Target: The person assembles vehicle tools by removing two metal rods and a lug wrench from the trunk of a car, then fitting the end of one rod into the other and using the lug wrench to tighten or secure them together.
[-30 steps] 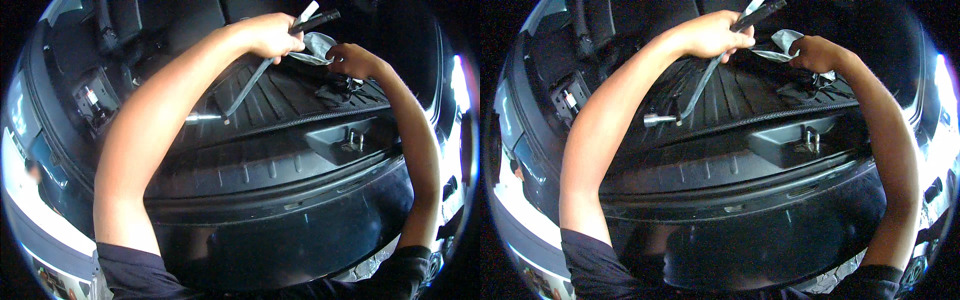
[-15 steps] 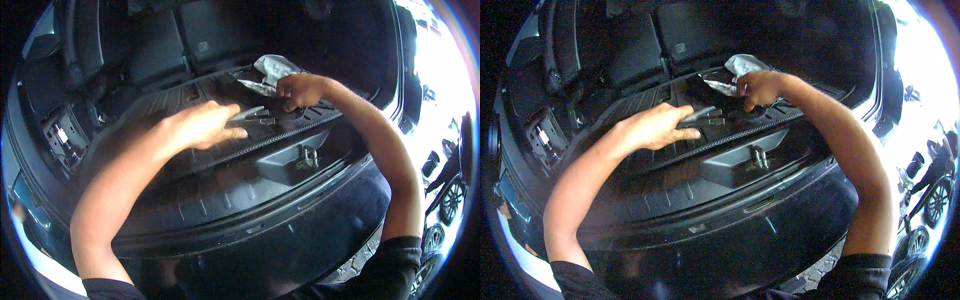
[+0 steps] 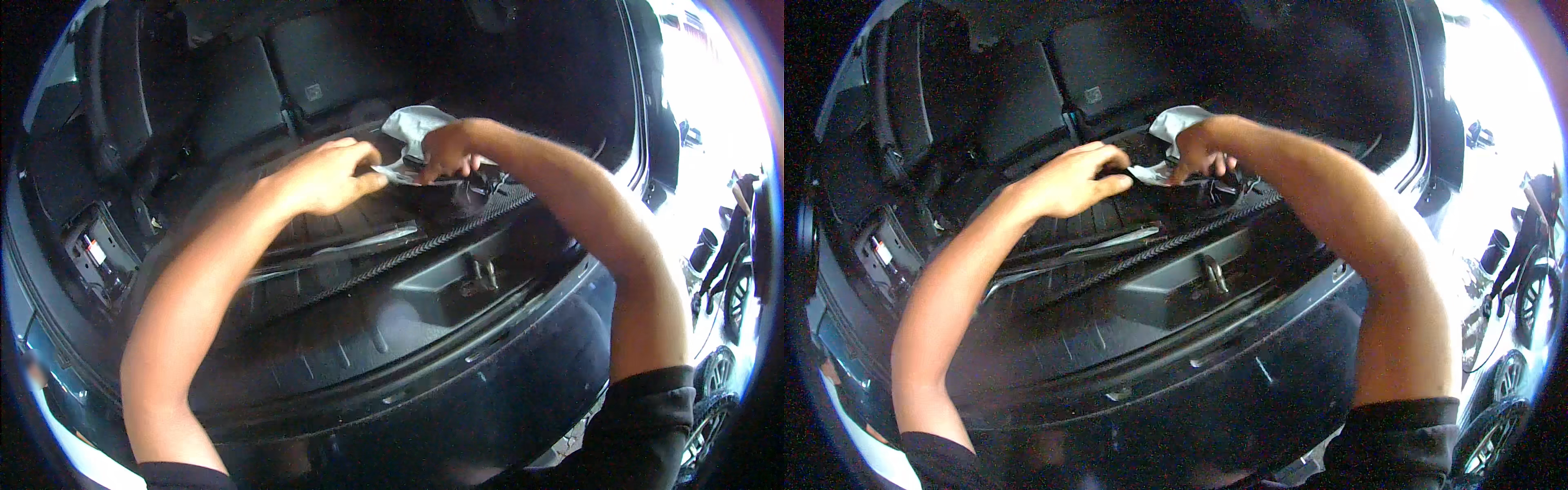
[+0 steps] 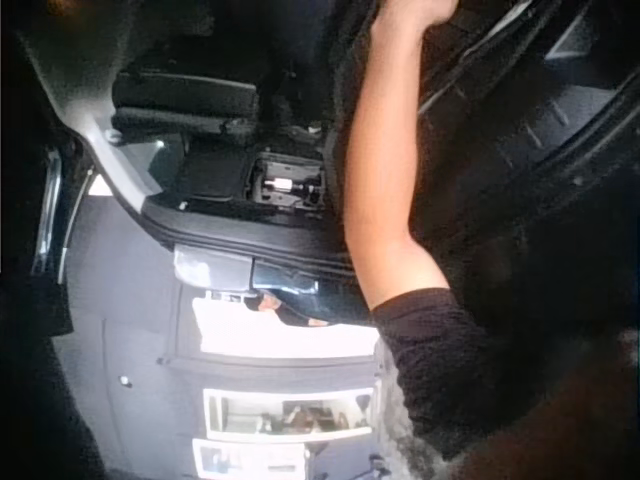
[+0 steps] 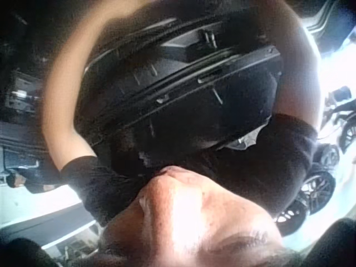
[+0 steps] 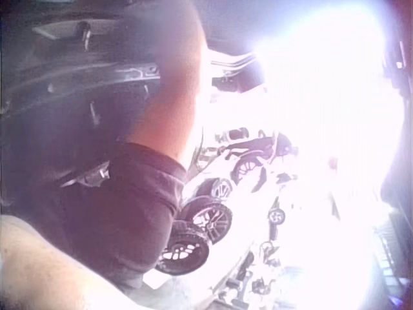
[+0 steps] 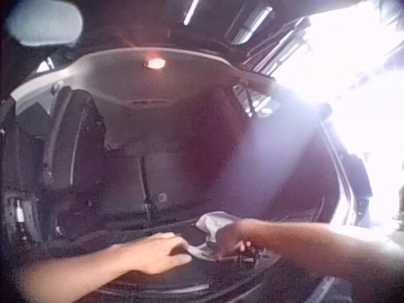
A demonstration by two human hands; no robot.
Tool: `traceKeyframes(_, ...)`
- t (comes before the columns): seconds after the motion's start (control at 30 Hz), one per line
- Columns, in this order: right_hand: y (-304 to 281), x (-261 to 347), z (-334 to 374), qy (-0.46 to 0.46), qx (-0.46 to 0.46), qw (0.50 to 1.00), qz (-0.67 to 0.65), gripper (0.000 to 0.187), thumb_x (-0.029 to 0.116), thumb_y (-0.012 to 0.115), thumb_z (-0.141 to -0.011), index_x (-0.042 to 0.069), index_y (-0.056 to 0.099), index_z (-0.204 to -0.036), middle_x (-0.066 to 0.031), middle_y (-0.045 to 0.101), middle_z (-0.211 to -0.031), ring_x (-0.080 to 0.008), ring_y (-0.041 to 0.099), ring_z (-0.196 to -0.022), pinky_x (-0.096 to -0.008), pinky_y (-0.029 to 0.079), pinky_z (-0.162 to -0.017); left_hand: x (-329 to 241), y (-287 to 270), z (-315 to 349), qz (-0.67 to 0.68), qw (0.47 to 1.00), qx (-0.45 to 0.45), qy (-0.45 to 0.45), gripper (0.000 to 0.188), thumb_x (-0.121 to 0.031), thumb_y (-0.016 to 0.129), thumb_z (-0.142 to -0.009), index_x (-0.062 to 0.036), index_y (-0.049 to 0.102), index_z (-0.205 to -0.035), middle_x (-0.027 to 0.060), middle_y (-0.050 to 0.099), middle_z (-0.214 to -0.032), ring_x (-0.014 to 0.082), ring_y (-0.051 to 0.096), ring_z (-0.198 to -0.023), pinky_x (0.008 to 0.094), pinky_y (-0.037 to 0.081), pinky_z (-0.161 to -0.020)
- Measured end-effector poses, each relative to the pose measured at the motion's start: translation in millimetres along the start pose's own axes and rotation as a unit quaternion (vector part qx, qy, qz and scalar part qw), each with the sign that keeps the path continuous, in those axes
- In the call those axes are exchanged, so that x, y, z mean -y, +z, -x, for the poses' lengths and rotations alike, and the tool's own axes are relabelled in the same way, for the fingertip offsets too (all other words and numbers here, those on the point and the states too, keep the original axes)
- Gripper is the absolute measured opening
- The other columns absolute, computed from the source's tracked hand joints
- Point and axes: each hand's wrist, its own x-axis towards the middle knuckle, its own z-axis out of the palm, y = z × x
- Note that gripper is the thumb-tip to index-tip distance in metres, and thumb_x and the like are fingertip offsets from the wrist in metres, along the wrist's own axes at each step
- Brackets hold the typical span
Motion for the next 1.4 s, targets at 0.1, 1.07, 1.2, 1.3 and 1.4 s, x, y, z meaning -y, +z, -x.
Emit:
traceKeyframes(0.1, 13, 18, 18, -0.017, -0.025, 0.999, 0.025, 0.051, 0.052, 0.064, -0.088, 0.003, 0.069, -0.102, -0.0108, 0.068, -0.085, -0.021, 0.068, -0.07, -0.0349, 0.057, -0.056, 12, 36, -6, -0.06, 0.997, 0.038, -0.015, 0.047, -0.03, 0.067, -0.089, -0.0039, 0.055, -0.126, 0.0207, 0.056, -0.13, 0.0366, 0.051, -0.125, 0.0422, 0.043, -0.105)
traceKeyframes(1.07, 18, 5, 23, -0.226, -0.281, 0.933, 0.003, 0.033, 0.035, 0.067, -0.089, 0.003, 0.071, -0.094, -0.0183, 0.071, -0.091, -0.0338, 0.068, -0.088, -0.0428, 0.051, -0.081, -50, 28, 62, 0.163, 0.986, -0.032, 0.013, 0.048, -0.042, 0.072, -0.083, 0.0024, 0.066, -0.099, 0.0194, 0.066, -0.099, 0.0338, 0.062, -0.101, 0.0421, 0.045, -0.093)
traceKeyframes(1.2, 27, 26, 28, -0.154, -0.339, 0.928, 0.014, 0.031, 0.033, 0.059, -0.093, 0.004, 0.068, -0.1, -0.0218, 0.07, -0.096, -0.0397, 0.067, -0.094, -0.0483, 0.051, -0.084, -45, 38, 62, 0.155, 0.985, -0.061, 0.037, 0.045, -0.042, 0.074, -0.081, 0.001, 0.066, -0.092, 0.0183, 0.067, -0.09, 0.0326, 0.065, -0.089, 0.0417, 0.046, -0.086)
traceKeyframes(1.3, 23, 20, 30, -0.174, -0.308, 0.935, -0.009, 0.035, 0.037, 0.06, -0.093, 0.005, 0.068, -0.106, -0.0213, 0.07, -0.096, -0.038, 0.067, -0.096, -0.0468, 0.051, -0.084, -42, 37, 59, 0.148, 0.985, -0.06, 0.059, 0.044, -0.04, 0.075, -0.082, 0.002, 0.068, -0.092, 0.0181, 0.066, -0.088, 0.0319, 0.065, -0.086, 0.0422, 0.049, -0.082)
traceKeyframes(1.4, 18, 15, 36, -0.234, -0.19, 0.954, 0.0, 0.042, 0.044, 0.064, -0.089, 0.006, 0.071, -0.103, -0.0194, 0.07, -0.096, -0.0344, 0.067, -0.097, -0.0427, 0.05, -0.084, -39, 24, 56, 0.212, 0.977, -0.018, 0.009, 0.046, -0.041, 0.074, -0.084, 0.0027, 0.069, -0.096, 0.0185, 0.066, -0.093, 0.0332, 0.064, -0.093, 0.0431, 0.048, -0.086)
